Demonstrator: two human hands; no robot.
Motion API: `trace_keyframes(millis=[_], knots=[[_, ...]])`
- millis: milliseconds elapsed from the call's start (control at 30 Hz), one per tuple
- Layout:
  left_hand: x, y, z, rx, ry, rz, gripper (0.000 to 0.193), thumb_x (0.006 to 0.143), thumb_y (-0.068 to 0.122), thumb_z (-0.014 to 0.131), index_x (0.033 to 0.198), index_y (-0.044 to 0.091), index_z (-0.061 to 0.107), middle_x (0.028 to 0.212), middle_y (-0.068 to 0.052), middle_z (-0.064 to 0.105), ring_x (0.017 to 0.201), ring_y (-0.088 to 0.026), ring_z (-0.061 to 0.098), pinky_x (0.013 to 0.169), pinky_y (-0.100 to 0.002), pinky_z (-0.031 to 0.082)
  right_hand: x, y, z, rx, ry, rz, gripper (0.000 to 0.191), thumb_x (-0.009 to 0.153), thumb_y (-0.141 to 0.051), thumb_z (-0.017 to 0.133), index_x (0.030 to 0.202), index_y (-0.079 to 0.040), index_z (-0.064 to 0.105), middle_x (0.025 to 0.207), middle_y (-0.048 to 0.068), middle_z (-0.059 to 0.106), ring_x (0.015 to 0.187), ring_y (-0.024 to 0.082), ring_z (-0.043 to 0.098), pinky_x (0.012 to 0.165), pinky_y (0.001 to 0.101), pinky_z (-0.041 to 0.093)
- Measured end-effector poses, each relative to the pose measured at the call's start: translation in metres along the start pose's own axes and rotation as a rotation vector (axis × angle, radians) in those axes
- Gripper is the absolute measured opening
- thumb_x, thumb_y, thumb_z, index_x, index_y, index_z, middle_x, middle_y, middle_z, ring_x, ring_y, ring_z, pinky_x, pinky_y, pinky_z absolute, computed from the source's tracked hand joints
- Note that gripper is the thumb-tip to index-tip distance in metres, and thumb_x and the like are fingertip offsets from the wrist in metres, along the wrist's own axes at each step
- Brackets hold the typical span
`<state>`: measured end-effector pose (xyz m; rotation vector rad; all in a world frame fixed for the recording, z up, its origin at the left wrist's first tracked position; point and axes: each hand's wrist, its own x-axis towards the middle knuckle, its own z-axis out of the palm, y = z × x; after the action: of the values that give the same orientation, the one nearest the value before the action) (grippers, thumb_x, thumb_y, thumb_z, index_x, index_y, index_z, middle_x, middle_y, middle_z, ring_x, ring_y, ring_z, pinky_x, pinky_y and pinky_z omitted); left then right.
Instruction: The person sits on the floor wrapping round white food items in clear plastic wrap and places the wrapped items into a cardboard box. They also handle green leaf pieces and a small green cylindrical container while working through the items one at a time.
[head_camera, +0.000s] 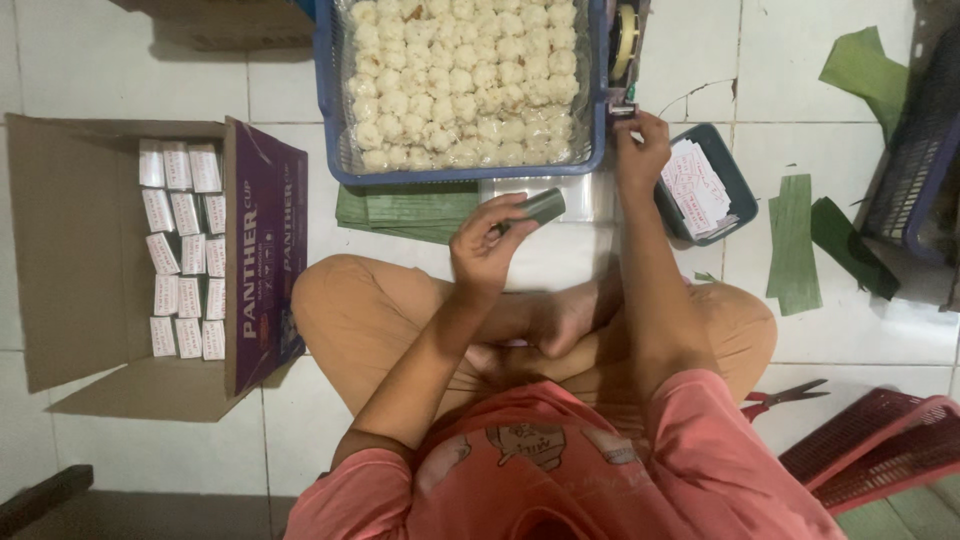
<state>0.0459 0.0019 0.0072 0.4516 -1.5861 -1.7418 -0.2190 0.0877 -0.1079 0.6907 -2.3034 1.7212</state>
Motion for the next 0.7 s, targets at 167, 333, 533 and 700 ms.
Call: trace_keyframes(millis=[167, 333, 533, 700], knots=[[-0.001, 0.033, -0.002, 0.344, -0.009, 0.242, 0.021, 0.086, -0.005, 0.083, 0.101, 0.003, 0.070, 0.118, -0.010, 0.073, 0.103, -0.021, 0.073, 0.082, -0.031, 0.059, -0.007, -0.016, -0.008, -0.164, -0.069, 0.317, 0.013, 0.087, -0.010, 0.075, 0.091, 0.002, 0.074, 0.089, 0.011, 0.072, 0.080, 0.016, 0.071, 0.078, 0.0307, 0.057], [-0.001, 0.048, -0.016, 0.437, -0.031, 0.348, 0.017, 0.087, -0.006, 0.080, 0.099, 0.003, 0.071, 0.116, -0.012, 0.070, 0.104, -0.024, 0.070, 0.083, -0.034, 0.058, -0.020, -0.094, -0.044, 0.178, -0.212, 0.382, 0.012, 0.090, -0.011, 0.076, 0.092, 0.000, 0.078, 0.087, 0.005, 0.071, 0.077, 0.011, 0.060, 0.070, 0.0252, 0.047], [-0.009, 0.053, -0.015, 0.490, -0.039, 0.423, 0.018, 0.085, -0.002, 0.081, 0.099, 0.005, 0.072, 0.117, -0.010, 0.069, 0.109, -0.026, 0.069, 0.088, -0.038, 0.059, -0.072, -0.198, -0.063, 0.281, -0.589, 0.363, 0.016, 0.089, -0.017, 0.079, 0.090, -0.001, 0.076, 0.084, 0.003, 0.069, 0.075, 0.011, 0.057, 0.069, 0.0255, 0.044], [-0.020, 0.054, -0.030, 0.085, 0.059, -0.026, 0.016, 0.088, -0.001, 0.077, 0.101, 0.006, 0.070, 0.122, -0.008, 0.061, 0.105, -0.021, 0.066, 0.080, -0.034, 0.066, -0.099, -0.222, -0.061, -0.143, -0.553, -0.030, 0.036, 0.080, -0.026, 0.090, 0.091, 0.001, 0.069, 0.096, 0.010, 0.061, 0.090, 0.019, 0.060, 0.075, 0.0336, 0.052]])
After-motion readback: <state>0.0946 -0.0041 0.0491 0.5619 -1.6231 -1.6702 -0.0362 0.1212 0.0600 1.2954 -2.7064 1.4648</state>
